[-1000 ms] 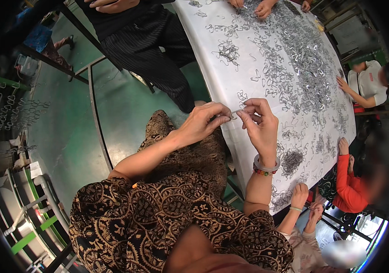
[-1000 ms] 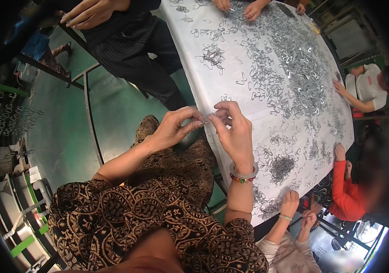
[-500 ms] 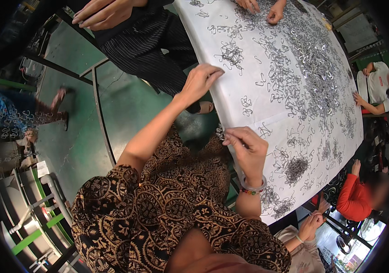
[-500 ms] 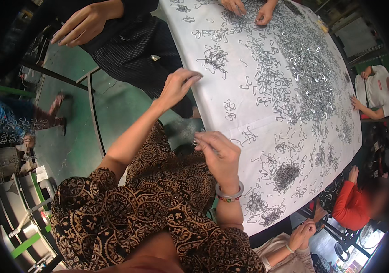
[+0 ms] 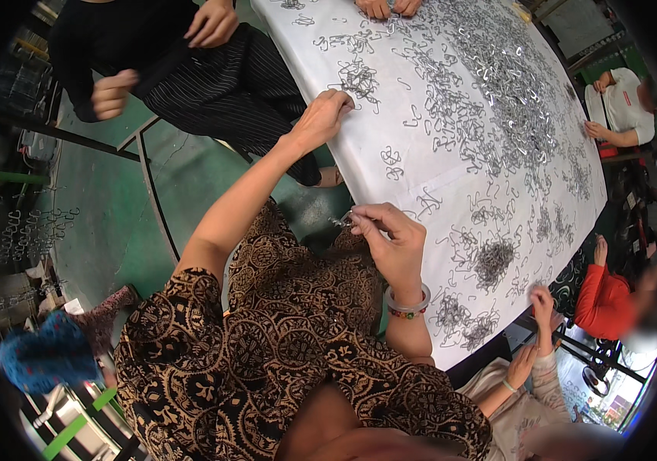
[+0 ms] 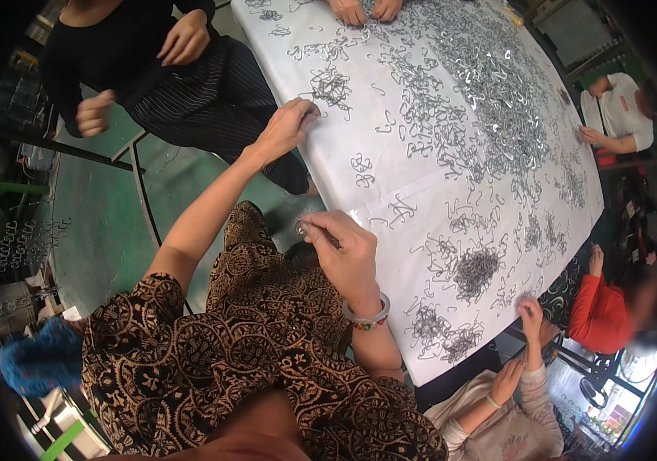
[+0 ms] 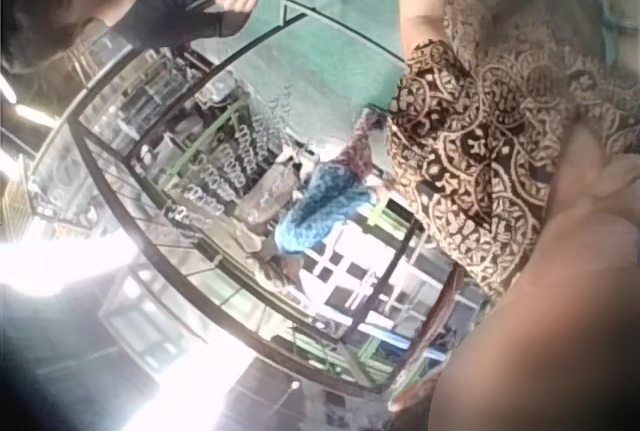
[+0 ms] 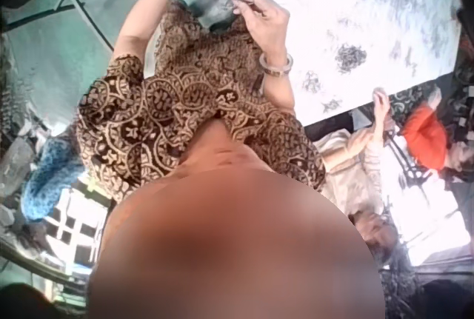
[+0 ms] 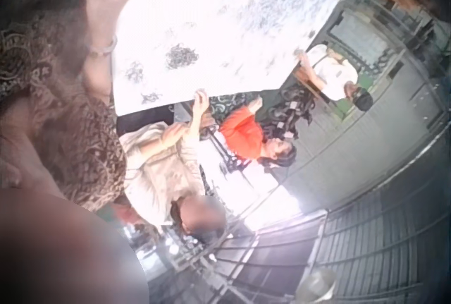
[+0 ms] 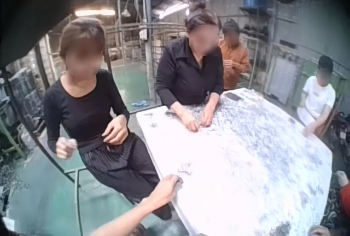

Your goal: The person repeatedly picks up small metal paperclips from a white board and links them into chains by hand. They occasionally reach up to a nearby rack to retrieve more clips, then return to the table to continue linking. Other people at the table perform the same task simultaneously.

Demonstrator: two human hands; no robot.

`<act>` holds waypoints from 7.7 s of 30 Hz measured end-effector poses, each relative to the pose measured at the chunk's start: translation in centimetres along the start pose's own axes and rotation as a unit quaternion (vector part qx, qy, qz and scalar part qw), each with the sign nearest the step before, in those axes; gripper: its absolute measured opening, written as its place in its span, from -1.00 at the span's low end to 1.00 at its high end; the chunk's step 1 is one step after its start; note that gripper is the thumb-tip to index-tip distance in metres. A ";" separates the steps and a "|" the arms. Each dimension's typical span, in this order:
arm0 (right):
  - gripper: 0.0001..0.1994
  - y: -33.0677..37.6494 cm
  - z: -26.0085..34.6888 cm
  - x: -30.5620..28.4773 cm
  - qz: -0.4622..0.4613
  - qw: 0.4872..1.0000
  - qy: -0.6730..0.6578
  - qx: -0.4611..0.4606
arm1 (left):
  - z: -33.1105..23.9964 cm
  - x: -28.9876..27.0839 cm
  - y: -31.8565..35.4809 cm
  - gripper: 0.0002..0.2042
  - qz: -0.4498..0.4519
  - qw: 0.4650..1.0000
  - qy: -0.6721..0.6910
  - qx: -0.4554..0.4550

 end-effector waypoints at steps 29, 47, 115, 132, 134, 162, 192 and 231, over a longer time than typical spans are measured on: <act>-0.86 0.8 -1.9 0.7 -0.157 0.986 0.050 -0.012 | -13.3 -1.2 11.4 -0.89 -0.077 0.961 0.265 0.019; -0.79 -10.6 -9.9 -11.2 -0.038 0.939 0.340 -0.020 | -12.2 -3.1 11.1 -0.94 -0.035 0.950 0.302 -0.071; -0.97 -0.3 -1.6 3.2 -0.171 0.980 0.011 -0.104 | -9.9 -6.3 7.7 -0.90 0.024 0.853 0.522 -0.003; -0.88 -0.6 -4.9 -1.9 -0.224 0.961 0.146 -0.066 | -13.1 -4.2 11.8 -0.95 -0.111 0.899 0.422 0.019; -0.90 -2.6 -8.3 -6.1 -0.237 0.952 0.193 0.008 | -13.0 -4.3 11.9 -0.93 -0.106 0.909 0.403 0.006; -0.94 -2.6 3.3 -2.9 0.048 0.983 0.165 -0.069 | -11.3 -2.1 10.9 -0.92 -0.050 0.933 0.356 -0.031; -0.92 -3.2 2.9 -1.2 -0.016 0.985 0.126 -0.116 | -8.7 -3.0 10.7 -0.74 -0.062 0.907 0.415 -0.028; -0.93 -0.6 3.4 0.7 -0.020 0.976 0.110 -0.189 | 1.9 -1.5 -9.5 -0.91 0.150 0.960 -0.234 0.014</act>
Point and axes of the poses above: each hand's wrist, its own y-axis away from the middle knuckle, its own x-axis out of the palm, z = x × y, the point moved 3 cm from there along -y, towards the middle knuckle, and after that the axes turned 14 degrees about z, right-handed, at the moved point
